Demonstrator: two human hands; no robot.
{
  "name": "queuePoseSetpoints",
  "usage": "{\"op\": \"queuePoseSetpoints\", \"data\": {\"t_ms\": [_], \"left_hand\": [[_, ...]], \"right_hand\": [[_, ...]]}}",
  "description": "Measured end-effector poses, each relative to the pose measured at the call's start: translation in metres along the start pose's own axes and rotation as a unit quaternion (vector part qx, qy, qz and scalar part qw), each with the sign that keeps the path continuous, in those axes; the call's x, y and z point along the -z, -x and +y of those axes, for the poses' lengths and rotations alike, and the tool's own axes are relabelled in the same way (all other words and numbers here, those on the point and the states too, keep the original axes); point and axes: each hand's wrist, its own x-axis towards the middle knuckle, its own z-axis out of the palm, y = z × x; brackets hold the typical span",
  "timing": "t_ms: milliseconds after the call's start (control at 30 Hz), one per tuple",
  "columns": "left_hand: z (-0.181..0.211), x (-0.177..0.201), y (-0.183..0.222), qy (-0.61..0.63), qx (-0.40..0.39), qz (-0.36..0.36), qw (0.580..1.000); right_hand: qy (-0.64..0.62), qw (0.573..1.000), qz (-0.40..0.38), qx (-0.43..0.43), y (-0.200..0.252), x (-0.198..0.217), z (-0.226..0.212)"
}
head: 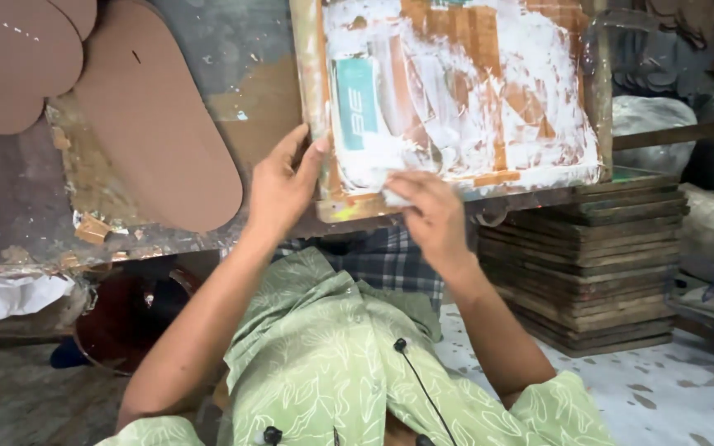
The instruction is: The recorder is screen-printing logos or designs onto brown sandal soles using a squeegee and ink on a production line.
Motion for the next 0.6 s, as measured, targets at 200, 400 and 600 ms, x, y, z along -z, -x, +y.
{"op": "queuePoseSetpoints", "data": {"t_ms": [200, 400, 600], "left_hand": [[-0.058, -0.022, -0.007, -0.116, -0.073, 0.064, 0.988], [-0.053, -0.014, -0.003, -0.105, -0.11, 0.062, 0.986], [-0.055, -0.019, 0.0, -0.086, -0.074, 0.061, 0.992]], "right_hand": [[0.011, 0.997, -0.062, 0.04, -0.04, -0.018, 0.046], [-0.007, 0.995, -0.088, 0.049, -0.133, -0.035, 0.063], [0.067, 0.994, -0.079, 0.041, -0.061, -0.061, 0.047]]}}
